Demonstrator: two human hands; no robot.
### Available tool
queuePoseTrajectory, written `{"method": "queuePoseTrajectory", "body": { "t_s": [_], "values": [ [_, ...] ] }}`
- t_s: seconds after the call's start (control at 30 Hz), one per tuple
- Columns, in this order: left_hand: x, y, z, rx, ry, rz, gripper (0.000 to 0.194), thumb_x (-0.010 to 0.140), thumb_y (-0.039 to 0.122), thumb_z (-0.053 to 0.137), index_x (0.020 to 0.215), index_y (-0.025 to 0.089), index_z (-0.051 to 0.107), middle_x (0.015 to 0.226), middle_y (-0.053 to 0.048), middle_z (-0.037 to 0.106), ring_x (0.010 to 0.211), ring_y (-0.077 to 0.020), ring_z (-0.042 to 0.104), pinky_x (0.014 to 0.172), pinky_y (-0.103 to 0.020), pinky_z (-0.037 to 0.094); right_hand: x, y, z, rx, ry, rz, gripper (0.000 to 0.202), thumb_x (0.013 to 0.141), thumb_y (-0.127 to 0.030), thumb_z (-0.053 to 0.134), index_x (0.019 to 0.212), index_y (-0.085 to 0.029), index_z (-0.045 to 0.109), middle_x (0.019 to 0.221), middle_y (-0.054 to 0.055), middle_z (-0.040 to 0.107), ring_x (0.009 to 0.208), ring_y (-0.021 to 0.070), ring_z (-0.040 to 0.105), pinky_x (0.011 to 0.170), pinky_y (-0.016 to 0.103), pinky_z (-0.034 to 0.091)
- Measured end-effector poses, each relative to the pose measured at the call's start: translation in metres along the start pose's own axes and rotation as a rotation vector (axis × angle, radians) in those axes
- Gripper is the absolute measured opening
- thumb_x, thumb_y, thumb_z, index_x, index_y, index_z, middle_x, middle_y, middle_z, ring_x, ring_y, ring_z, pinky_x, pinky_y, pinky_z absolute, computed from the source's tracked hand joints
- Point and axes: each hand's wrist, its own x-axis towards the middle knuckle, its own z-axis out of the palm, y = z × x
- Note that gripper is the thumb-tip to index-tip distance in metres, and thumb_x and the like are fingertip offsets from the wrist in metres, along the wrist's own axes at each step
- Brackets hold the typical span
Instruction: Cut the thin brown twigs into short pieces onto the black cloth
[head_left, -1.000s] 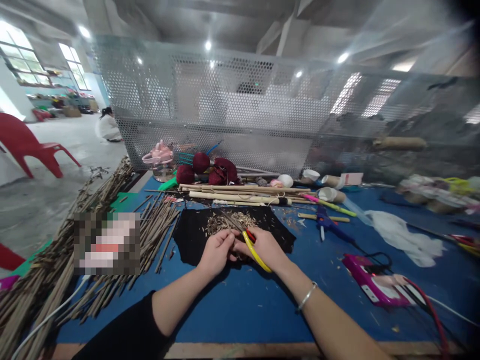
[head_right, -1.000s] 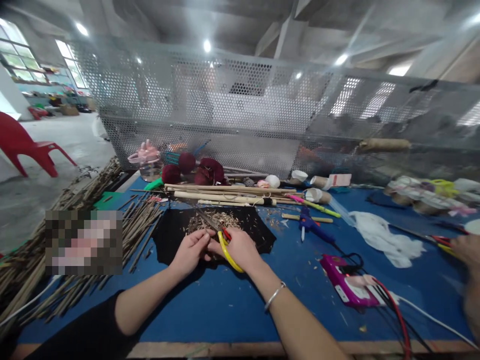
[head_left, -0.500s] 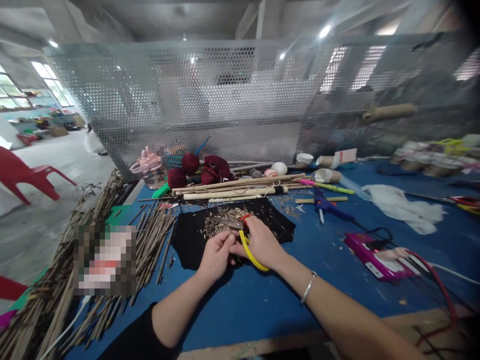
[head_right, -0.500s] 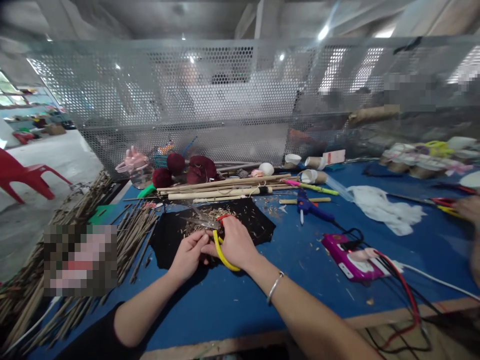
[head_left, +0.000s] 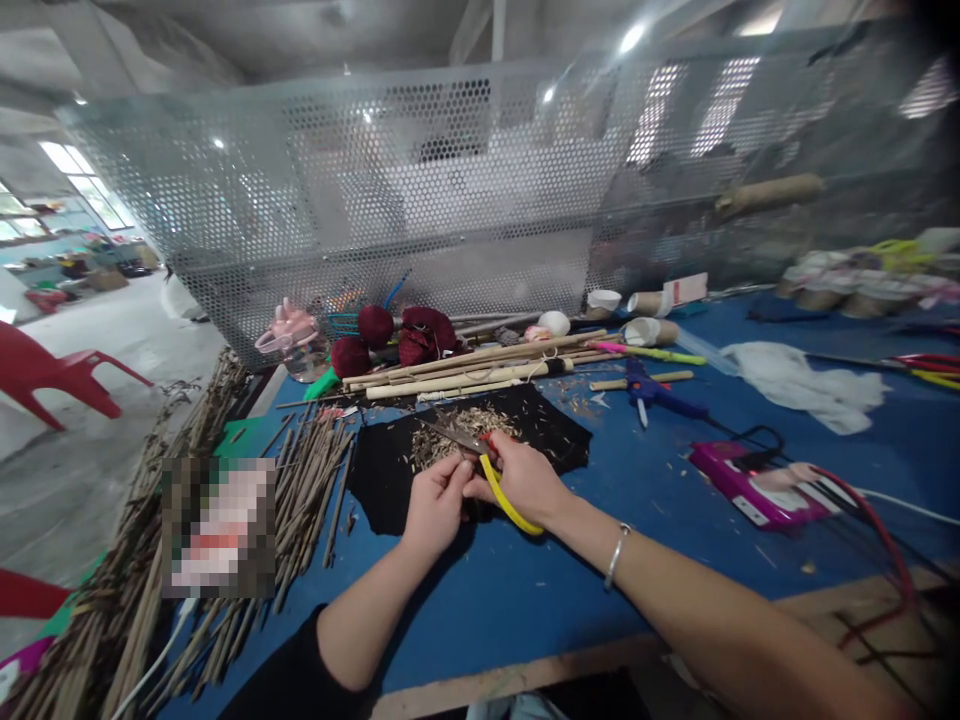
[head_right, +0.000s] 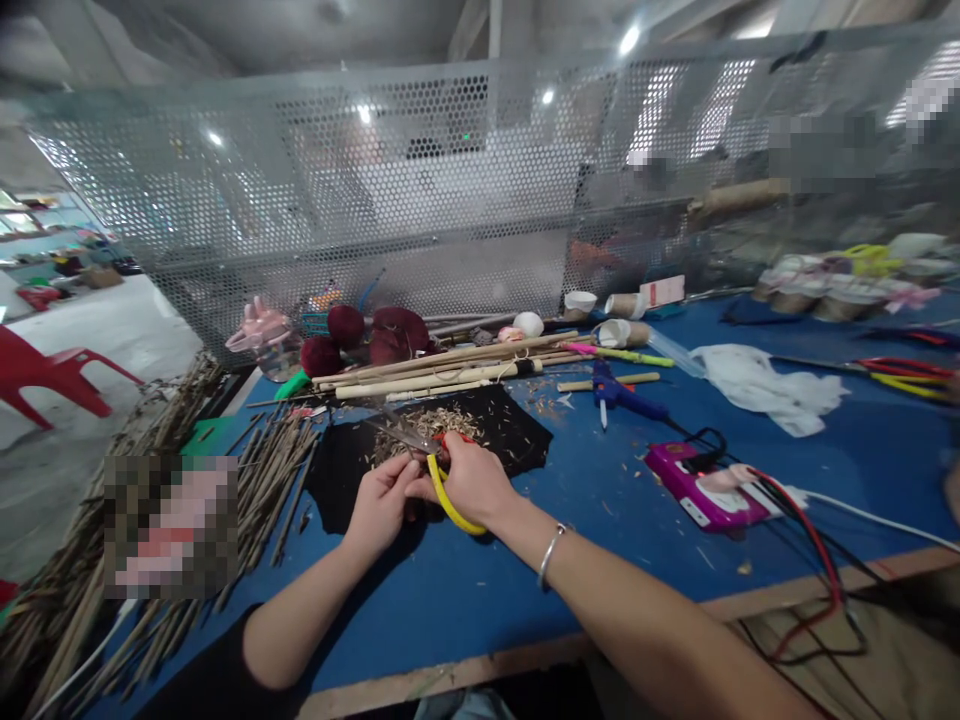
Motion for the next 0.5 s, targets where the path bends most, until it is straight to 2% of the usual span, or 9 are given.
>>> {"method": "queuePoseTrajectory", "body": {
  "t_s": [0.23, 0.5],
  "values": [
    [-0.0010, 0.0060, 0.0017, 0.009, 0.035, -0.055, 0.034, 0.078, 0.040, 0.049, 0.093, 0.012, 0.063, 0.053, 0.002, 0.053, 0.035, -0.0043, 0.038, 0.032, -0.016, 0.035, 0.0019, 0.0054, 0.0039, -0.041, -0.020, 0.025, 0.050, 0.061, -0.065, 0.057, 0.078, -0.020, 0.046, 0.066, 0.001, 0.056, 0.054, 0.0127, 0.050, 0.048, 0.021, 0.024],
    [0.0006, 0.0093, 0.0046, -0.067, 0.010, -0.155, 0.034, 0.076, 0.040, 0.049, 0.093, 0.013, 0.061, 0.054, -0.001, 0.060, 0.043, -0.0098, 0.053, 0.032, -0.015, 0.036, 0.0042, 0.0081, 0.0029, -0.068, -0.069, 0.048, 0.049, 0.065, -0.068, 0.051, 0.075, -0.020, 0.048, 0.064, 0.002, 0.057, 0.054, 0.0130, 0.051, 0.048, 0.022, 0.024]
  ]
}}
